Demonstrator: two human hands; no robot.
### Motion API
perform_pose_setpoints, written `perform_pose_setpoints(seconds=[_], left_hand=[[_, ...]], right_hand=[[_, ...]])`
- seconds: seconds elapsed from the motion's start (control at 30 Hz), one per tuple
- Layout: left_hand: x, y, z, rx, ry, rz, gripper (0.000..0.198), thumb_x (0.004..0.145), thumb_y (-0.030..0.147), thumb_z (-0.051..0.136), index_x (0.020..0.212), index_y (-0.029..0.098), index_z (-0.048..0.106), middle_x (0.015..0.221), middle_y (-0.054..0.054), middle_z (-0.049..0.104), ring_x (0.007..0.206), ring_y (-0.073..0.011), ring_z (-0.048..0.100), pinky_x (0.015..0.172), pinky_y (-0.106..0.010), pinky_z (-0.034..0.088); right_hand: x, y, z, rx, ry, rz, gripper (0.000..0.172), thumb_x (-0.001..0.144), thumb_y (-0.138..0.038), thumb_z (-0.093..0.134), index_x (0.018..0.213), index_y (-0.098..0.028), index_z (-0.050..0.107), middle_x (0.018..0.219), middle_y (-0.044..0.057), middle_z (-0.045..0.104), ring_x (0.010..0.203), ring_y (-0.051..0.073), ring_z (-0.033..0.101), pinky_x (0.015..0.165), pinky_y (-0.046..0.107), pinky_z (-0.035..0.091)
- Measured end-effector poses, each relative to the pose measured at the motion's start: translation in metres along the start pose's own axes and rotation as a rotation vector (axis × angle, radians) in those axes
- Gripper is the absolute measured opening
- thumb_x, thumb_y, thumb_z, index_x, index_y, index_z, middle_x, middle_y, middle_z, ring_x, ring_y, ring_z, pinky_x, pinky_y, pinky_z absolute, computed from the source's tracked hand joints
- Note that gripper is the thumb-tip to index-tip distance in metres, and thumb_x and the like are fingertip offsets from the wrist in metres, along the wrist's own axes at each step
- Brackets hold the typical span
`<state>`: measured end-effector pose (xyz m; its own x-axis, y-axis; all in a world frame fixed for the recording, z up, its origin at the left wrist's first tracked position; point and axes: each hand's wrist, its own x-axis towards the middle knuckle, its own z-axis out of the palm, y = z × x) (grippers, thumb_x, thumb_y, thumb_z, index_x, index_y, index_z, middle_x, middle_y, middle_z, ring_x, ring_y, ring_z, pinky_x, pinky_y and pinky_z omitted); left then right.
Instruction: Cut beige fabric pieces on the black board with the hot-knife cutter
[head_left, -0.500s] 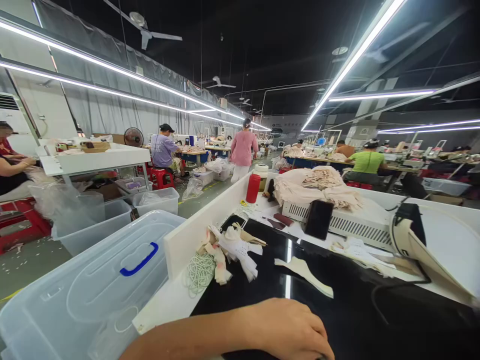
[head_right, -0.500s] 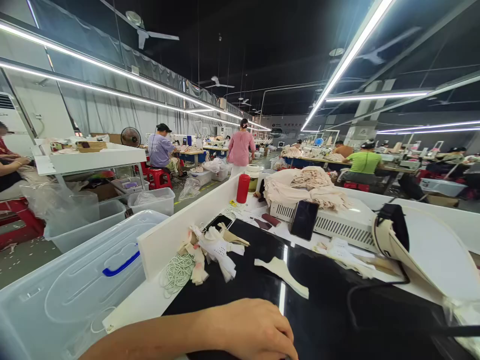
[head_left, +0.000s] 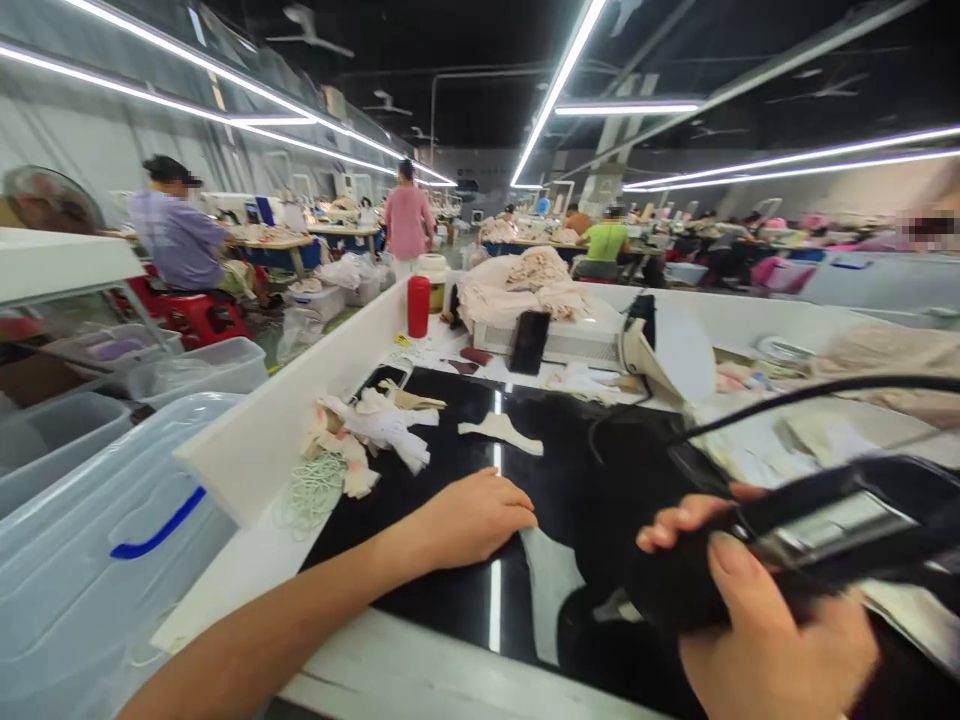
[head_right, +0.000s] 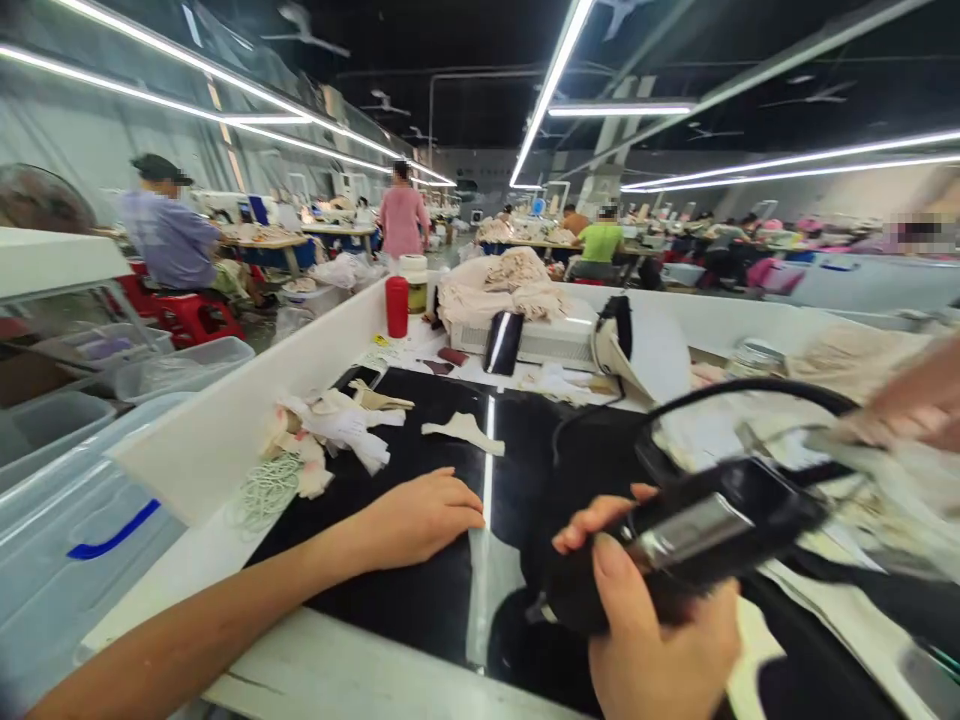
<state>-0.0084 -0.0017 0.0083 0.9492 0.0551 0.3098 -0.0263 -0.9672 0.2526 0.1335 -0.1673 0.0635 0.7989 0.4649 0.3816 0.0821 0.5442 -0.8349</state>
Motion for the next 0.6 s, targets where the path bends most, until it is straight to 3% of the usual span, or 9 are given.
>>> perform_pose_setpoints(seconds=[0.2,0.37,0.6], left_hand=[[0.000,0.016,-0.003,-0.148,0.010,-0.007,0.023,0.098,0.022,0.062,0.119,0.014,0.069,0.122,-0.011,0.069,0.113,-0.0239,0.064,0.106,-0.038,0.048],[-0.002,0.029,0.002,-0.303,-0.036,-0.016,0.050,0.085,0.038,0.081,0.128,0.019,0.066,0.134,-0.013,0.064,0.123,-0.0288,0.059,0.110,-0.044,0.045],[-0.003,0.032,0.004,-0.342,-0.121,-0.012,0.067,0.081,0.049,0.083,0.137,0.019,0.061,0.142,-0.015,0.059,0.129,-0.0331,0.054,0.115,-0.048,0.039]], right_hand=[[0.001,-0.002,0.010,0.013,0.059,-0.003,0.043,0.074,-0.033,0.086,0.109,-0.025,0.062,0.079,-0.003,0.066,0.066,0.015,0.062,0.061,0.029,0.058],[0.002,0.006,0.014,-0.021,0.006,-0.068,0.039,0.082,-0.031,0.082,0.114,-0.026,0.060,0.083,-0.003,0.066,0.067,0.015,0.063,0.066,0.032,0.056],[0.001,0.017,0.008,-0.052,-0.016,-0.096,0.036,0.085,-0.031,0.080,0.115,-0.026,0.060,0.086,-0.002,0.067,0.068,0.015,0.064,0.066,0.034,0.055]])
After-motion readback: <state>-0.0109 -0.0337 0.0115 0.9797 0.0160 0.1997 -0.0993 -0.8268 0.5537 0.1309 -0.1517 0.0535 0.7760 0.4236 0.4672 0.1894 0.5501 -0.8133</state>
